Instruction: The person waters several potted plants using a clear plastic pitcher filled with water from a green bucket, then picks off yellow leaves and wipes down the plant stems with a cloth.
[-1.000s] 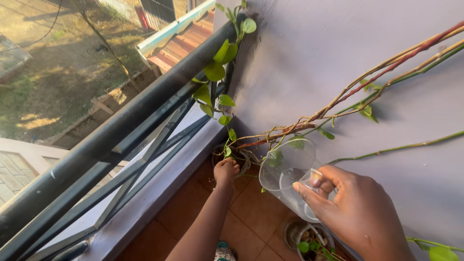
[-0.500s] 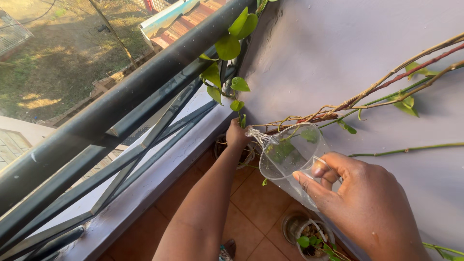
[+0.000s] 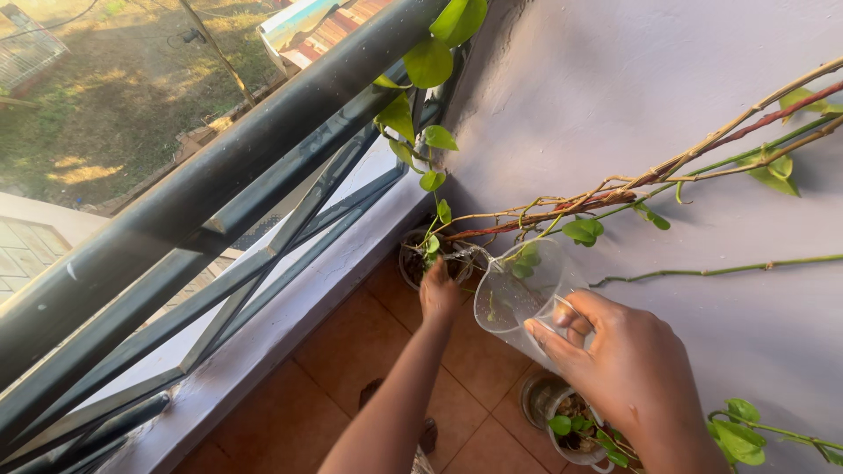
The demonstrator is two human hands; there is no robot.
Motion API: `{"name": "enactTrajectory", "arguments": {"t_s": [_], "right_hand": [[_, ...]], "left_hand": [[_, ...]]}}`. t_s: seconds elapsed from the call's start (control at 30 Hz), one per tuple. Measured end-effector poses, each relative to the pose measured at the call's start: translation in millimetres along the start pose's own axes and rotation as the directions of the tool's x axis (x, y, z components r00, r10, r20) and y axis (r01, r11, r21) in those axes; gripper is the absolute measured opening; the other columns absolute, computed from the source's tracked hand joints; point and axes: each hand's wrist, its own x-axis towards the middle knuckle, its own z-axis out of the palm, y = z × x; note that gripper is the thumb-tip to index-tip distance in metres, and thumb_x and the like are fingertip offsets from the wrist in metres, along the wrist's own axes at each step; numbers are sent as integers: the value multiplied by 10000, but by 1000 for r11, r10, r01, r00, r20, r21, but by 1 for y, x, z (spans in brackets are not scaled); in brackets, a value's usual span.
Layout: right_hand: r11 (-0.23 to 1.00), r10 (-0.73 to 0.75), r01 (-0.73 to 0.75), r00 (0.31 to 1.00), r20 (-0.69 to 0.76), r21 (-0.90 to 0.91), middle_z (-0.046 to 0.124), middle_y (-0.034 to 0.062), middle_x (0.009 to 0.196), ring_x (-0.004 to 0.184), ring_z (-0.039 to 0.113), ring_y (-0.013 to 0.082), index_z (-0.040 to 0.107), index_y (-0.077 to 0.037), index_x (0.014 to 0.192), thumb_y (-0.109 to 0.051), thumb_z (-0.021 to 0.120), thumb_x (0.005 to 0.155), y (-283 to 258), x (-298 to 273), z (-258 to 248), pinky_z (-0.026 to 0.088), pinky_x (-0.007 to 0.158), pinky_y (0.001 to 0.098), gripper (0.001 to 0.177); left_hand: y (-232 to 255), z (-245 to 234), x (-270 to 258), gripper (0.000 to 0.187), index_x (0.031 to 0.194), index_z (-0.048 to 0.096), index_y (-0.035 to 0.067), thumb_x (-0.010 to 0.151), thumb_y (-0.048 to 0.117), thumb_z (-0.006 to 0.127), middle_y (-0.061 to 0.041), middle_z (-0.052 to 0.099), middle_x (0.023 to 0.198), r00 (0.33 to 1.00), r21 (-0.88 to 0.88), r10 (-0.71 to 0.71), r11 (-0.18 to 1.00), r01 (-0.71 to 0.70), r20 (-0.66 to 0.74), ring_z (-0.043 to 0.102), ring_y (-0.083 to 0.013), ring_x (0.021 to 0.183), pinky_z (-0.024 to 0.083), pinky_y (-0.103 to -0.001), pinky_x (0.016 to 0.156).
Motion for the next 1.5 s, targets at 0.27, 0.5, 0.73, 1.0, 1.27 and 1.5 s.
{"name": "enactTrajectory", "arguments": {"t_s": [0.27,0.5,0.73,1.0,1.27,1.5], "right_hand": [[991,-116,114,993,-24,-72,717,113,678,704,699,345,704,-139,853,-502,800,744,-6,18,22,549,656,453,391],[982,-187,186,981,-49,-30,721,98,688,698,700,339,689,-115,813,-476,812,738,5,20,46,547,638,459,388],[993,-117,117,992,50,3,722,91,687,679,702,326,685,-120,847,-490,792,769,31,12,81,547,626,447,393],[992,96,-94,995,-21,84,761,64,760,661,720,319,725,-143,943,-530,773,766,83,3,95,547,622,431,429],[990,125,-131,988,-88,-58,760,61,777,732,730,319,723,-153,912,-552,800,747,99,22,53,556,664,442,438],[989,9,-34,984,-176,-144,727,78,727,719,712,324,725,-142,836,-536,840,725,87,33,1,555,654,442,425]], "left_hand": [[-29,-9,-65,780,1569,372,205,841,-40,506,-50,416,1612,963,102,-258,963,249,79,381,-180,1491,326,-281,1186],[-45,-24,-84,802,1583,358,235,841,13,567,-63,400,1621,965,246,-247,945,218,92,361,-207,1505,319,-294,1199],[-30,-39,-98,818,1581,328,156,809,-97,416,-59,324,1664,915,-133,-333,920,368,229,340,-189,1504,318,-318,1187],[30,-4,-113,500,1463,498,61,966,30,549,-132,579,1471,940,-176,-177,956,235,292,570,-204,1339,451,-323,1110],[68,63,-110,332,1291,637,59,961,80,610,-79,718,1234,971,-21,-48,998,54,236,698,-165,1120,529,-297,982],[62,118,-83,337,1176,634,-112,880,-123,473,-172,760,1239,944,-58,62,997,-46,325,696,-207,1224,500,-319,1010]]}}
